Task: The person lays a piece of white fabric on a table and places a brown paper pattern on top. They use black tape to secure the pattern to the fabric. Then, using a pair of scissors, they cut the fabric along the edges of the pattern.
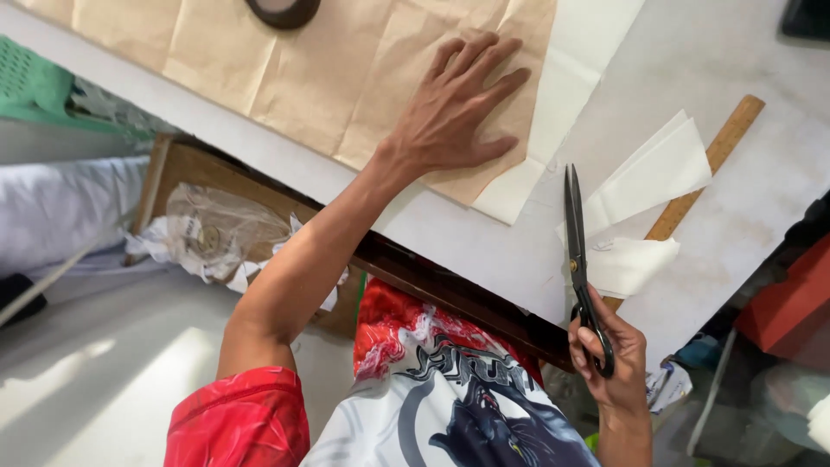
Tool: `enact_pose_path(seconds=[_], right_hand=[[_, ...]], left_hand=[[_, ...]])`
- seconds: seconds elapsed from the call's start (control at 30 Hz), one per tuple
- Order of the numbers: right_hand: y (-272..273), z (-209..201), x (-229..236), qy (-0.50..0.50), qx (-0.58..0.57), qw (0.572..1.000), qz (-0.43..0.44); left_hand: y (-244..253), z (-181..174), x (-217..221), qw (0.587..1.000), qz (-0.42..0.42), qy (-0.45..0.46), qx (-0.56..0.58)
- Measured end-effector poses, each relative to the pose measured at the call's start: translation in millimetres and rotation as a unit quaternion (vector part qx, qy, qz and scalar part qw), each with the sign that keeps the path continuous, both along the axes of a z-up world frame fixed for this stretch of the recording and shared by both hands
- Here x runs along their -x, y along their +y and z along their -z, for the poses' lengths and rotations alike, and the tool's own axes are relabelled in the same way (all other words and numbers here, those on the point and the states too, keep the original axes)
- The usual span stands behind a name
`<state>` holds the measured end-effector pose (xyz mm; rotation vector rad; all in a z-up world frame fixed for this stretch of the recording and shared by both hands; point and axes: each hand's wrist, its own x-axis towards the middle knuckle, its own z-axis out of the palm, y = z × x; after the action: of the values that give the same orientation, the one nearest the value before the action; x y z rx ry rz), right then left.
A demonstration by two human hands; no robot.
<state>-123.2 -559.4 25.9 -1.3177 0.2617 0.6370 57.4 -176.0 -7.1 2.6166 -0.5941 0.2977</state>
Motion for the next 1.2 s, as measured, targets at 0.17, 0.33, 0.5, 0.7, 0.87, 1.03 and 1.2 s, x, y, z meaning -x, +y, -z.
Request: enact_pose_path(seconds=[0.17,0.33,0.5,0.7,0.87,1.03,1.2], right_hand=[[3.2,9.4,14.4,0.014,-0.027,0.998,0.05],[9.7,7.3,19.3,0.02,-0.023,0.998,0.055],[12.9,8.0,22.5,0.017,-0.027,0.998,0.053],[12.4,9.6,24.7,0.027,-0.022,0.998,0.059],[5.6,9.7,22.9,0.029,-0.007,0.998,0.051],[5.8,4.2,16.8,0.035,0.015,0.999,0.039],[7.9,0.9,16.2,0.023,0.02,0.999,0.028]], left_hand=[[1.6,-7.1,-9.2,0.999,0.024,0.023,-0.017],[0.8,-8.8,-8.5,0.998,0.013,0.052,-0.025],[0.8,-11.3,-15.4,0.994,0.006,0.079,-0.072],[2.8,-17.7,-13.2,0.995,0.008,0.08,-0.065],[2.7,-16.8,-12.1,0.994,0.007,0.082,-0.065],[4.3,-13.1,-11.8,0.995,0.003,0.063,-0.076],[4.8,-10.5,-11.3,0.994,0.005,0.061,-0.085]])
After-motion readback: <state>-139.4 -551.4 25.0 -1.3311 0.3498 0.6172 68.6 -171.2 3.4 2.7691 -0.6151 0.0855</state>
